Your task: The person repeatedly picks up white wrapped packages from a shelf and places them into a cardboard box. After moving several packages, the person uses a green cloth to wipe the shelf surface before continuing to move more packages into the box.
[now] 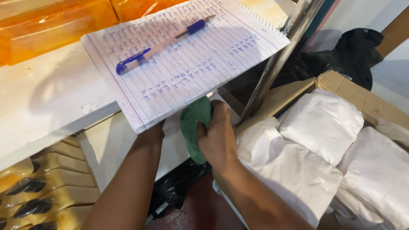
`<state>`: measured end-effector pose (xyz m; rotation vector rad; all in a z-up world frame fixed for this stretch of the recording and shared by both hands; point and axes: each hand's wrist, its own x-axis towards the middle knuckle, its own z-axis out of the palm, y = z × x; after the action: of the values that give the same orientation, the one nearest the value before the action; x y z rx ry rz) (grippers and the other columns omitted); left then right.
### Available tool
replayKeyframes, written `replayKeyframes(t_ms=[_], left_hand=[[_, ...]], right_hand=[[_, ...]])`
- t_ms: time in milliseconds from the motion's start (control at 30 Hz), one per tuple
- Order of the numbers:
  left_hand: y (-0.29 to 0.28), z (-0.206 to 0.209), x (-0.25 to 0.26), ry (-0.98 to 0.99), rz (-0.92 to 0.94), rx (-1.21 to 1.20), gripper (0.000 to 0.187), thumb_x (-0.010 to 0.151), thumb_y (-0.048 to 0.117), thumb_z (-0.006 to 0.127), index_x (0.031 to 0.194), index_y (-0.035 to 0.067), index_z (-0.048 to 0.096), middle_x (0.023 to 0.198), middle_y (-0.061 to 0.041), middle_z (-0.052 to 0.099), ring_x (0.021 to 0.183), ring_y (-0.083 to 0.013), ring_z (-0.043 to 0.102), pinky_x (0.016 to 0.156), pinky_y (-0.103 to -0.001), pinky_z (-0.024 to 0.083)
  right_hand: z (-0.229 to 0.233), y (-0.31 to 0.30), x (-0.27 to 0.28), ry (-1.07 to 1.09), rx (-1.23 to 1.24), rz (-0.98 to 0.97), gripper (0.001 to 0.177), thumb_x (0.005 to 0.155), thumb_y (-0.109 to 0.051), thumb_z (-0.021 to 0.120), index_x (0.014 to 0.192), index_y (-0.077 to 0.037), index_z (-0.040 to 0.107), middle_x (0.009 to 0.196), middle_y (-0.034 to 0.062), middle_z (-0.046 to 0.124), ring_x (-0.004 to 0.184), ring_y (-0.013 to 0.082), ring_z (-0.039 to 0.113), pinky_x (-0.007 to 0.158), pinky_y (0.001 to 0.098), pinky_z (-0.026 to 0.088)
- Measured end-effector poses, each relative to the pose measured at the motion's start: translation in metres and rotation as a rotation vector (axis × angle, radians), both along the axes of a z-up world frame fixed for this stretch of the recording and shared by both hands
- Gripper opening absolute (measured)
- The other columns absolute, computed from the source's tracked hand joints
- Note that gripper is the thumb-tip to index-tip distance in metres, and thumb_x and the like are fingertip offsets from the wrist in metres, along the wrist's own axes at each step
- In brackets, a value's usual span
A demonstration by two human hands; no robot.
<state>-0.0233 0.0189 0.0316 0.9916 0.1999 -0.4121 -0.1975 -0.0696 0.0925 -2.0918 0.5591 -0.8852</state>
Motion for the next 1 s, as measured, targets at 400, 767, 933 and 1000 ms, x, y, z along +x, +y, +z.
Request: replayKeyframes(t_ms=[400, 767, 933, 1000], left_hand=[[0.017, -0.031, 0.010, -0.021, -0.132, 0.092, 0.052, 0.104, 0.046, 0.060, 0.141, 0.010, 0.054, 0.136, -0.011, 0.063, 0.107, -0.0245, 0.053, 0.079, -0.037, 0.041], [0.034, -0.059, 0.018, -0.012, -0.211, 0.095, 0.054, 0.102, 0.040, 0.067, 0.145, 0.009, 0.056, 0.127, -0.011, 0.062, 0.099, -0.0289, 0.049, 0.067, -0.036, 0.038], [0.049, -0.052, 0.009, 0.145, -0.235, 0.176, 0.053, 0.088, 0.046, 0.069, 0.134, 0.021, 0.056, 0.128, -0.002, 0.061, 0.105, -0.0192, 0.057, 0.081, -0.038, 0.053], [0.044, -0.060, 0.010, 0.212, -0.217, 0.232, 0.064, 0.086, 0.052, 0.067, 0.139, 0.024, 0.046, 0.134, -0.003, 0.057, 0.113, -0.0238, 0.054, 0.087, -0.047, 0.049]], right_hand=[[-0.002, 0.000, 0.005, 0.010, -0.032, 0.006, 0.056, 0.085, -0.009, 0.072, 0.130, 0.003, 0.042, 0.123, 0.0310, 0.055, 0.108, 0.0482, 0.061, 0.089, 0.0482, 0.051], [-0.002, 0.004, -0.003, -0.107, -0.018, 0.038, 0.047, 0.090, -0.006, 0.069, 0.127, 0.001, 0.040, 0.118, 0.0282, 0.060, 0.107, 0.0440, 0.065, 0.089, 0.0472, 0.053], [0.004, 0.005, -0.002, -0.144, 0.012, 0.026, 0.044, 0.092, -0.006, 0.066, 0.126, -0.001, 0.038, 0.111, 0.0254, 0.065, 0.105, 0.0415, 0.068, 0.087, 0.0457, 0.054], [0.005, 0.006, -0.003, -0.094, -0.026, 0.000, 0.049, 0.090, -0.005, 0.068, 0.127, -0.001, 0.037, 0.113, 0.0274, 0.063, 0.105, 0.0431, 0.067, 0.086, 0.0462, 0.053]])
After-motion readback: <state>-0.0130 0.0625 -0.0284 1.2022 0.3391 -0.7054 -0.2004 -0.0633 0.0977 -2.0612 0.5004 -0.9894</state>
